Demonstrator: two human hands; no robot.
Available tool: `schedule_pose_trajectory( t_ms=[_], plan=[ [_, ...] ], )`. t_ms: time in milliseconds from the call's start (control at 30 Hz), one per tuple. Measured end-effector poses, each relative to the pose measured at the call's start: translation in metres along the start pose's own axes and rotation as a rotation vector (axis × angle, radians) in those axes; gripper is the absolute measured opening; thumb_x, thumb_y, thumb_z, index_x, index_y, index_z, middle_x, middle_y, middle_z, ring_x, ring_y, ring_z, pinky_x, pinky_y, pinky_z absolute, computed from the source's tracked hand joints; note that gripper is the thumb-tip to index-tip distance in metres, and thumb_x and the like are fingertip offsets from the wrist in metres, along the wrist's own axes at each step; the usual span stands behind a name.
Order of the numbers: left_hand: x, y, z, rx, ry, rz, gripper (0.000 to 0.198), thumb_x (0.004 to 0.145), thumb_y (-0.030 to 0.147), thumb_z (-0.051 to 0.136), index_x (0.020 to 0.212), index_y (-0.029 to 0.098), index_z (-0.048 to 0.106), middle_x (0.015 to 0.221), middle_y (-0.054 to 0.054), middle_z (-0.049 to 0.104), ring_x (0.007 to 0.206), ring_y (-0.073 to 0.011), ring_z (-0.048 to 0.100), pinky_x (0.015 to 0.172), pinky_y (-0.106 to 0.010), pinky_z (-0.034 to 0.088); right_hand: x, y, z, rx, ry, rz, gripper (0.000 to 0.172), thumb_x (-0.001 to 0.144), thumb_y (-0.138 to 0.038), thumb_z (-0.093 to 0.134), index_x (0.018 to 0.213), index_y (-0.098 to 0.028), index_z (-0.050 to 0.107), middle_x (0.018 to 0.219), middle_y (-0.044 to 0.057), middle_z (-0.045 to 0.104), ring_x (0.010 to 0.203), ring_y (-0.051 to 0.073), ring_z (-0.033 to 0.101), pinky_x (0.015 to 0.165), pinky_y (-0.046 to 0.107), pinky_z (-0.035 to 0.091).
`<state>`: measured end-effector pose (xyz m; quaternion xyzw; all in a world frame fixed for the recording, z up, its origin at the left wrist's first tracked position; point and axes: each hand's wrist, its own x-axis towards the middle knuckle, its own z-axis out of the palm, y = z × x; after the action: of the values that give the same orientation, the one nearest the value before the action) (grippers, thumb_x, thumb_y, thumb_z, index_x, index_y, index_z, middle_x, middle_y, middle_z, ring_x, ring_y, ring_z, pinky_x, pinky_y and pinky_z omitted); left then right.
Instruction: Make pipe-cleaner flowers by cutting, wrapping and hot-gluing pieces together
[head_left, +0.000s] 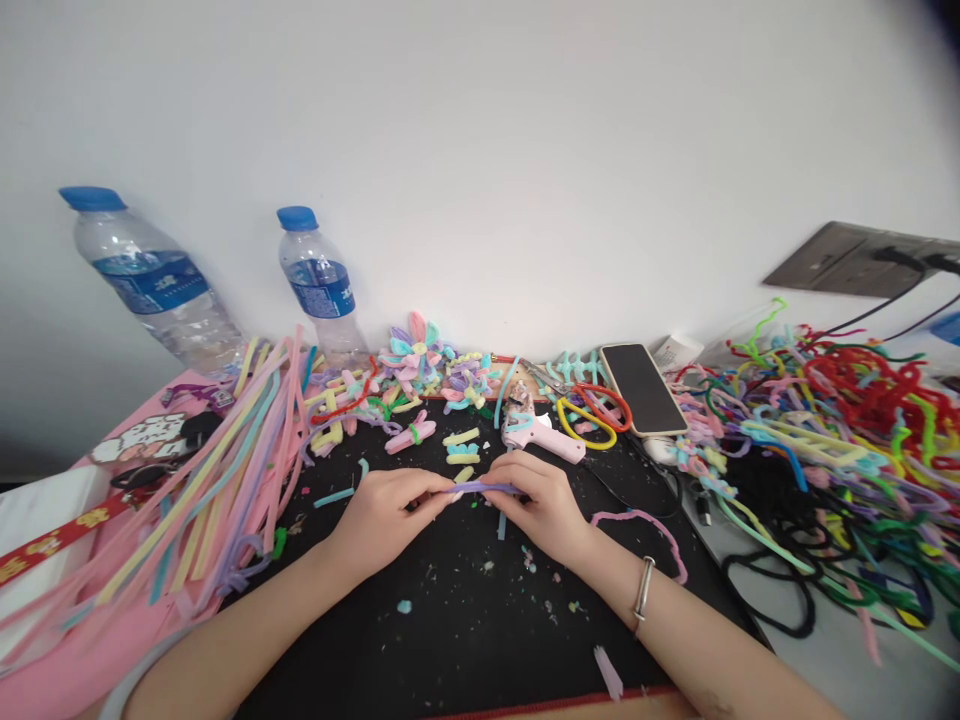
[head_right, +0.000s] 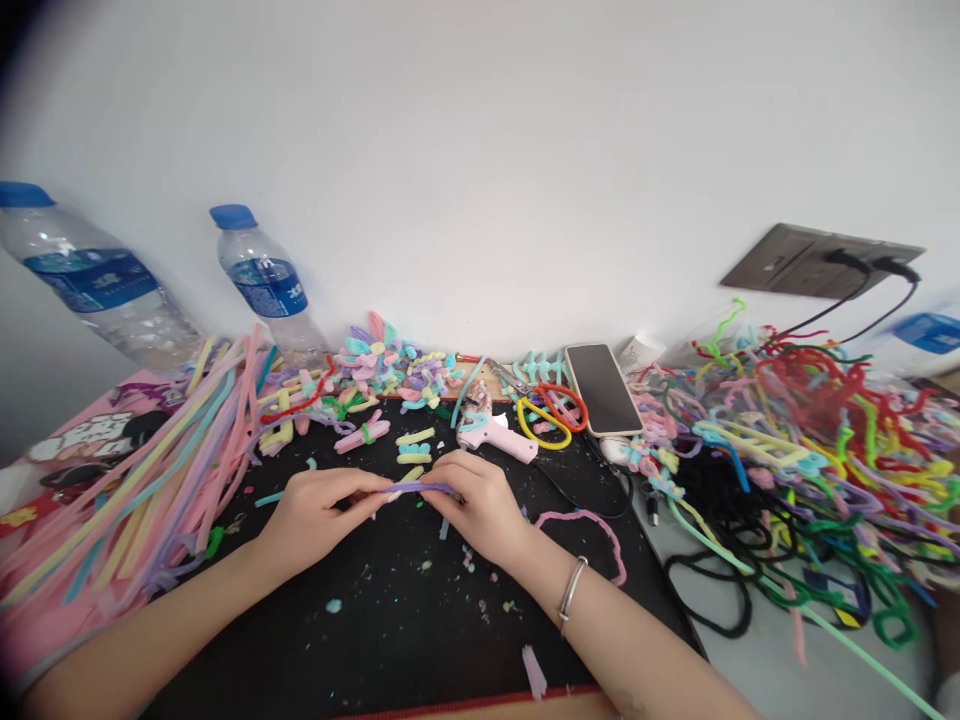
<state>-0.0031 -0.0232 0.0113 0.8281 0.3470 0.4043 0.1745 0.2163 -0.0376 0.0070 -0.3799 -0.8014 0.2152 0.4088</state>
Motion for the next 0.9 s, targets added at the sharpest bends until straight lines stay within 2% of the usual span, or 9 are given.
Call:
schedule_pose_trajectory(
  t_ms=[533,733,900],
  plan=[
    [-0.0003,-0.0015,-0.0008,-0.031,0.004,-0.080,0.014,0.085,0.019,0.060,0.078,0.017,0.072,0.064,0.000,0.072,0.050,-0.0104,0.063,0.048,-0.017,0.046,0.0008,0.0064,-0.0048,-0.111,0.021,-0.081,0.011,0.092,-0.018,0.056,0.096,-0.019,0.067,0.089,0.008,0.067,0.082,0.017,0.064,0.073,0.029,0.054],
    [-0.0013,-0.0040,-0.0008,-0.029,-0.040,-0.088,0.014,0.087,0.019,0.060,0.080,0.017,0.071,0.064,0.001,0.071,0.051,-0.0098,0.062,0.049,-0.017,0.044,0.0003,0.0076,-0.0049,-0.126,0.015,-0.093,0.011,0.092,-0.020,0.057,0.098,-0.020,0.066,0.091,0.007,0.067,0.083,0.017,0.064,0.073,0.029,0.055],
    [-0.0041,-0.0023,0.0007,-0.044,-0.114,-0.033,0.011,0.087,0.017,0.061,0.083,0.017,0.072,0.072,0.001,0.074,0.057,-0.0102,0.065,0.056,-0.018,0.046,-0.0018,0.0050,-0.0015,-0.155,-0.022,-0.125,0.013,0.092,-0.023,0.056,0.101,-0.020,0.065,0.095,0.008,0.067,0.086,0.018,0.065,0.075,0.030,0.055]
  ],
)
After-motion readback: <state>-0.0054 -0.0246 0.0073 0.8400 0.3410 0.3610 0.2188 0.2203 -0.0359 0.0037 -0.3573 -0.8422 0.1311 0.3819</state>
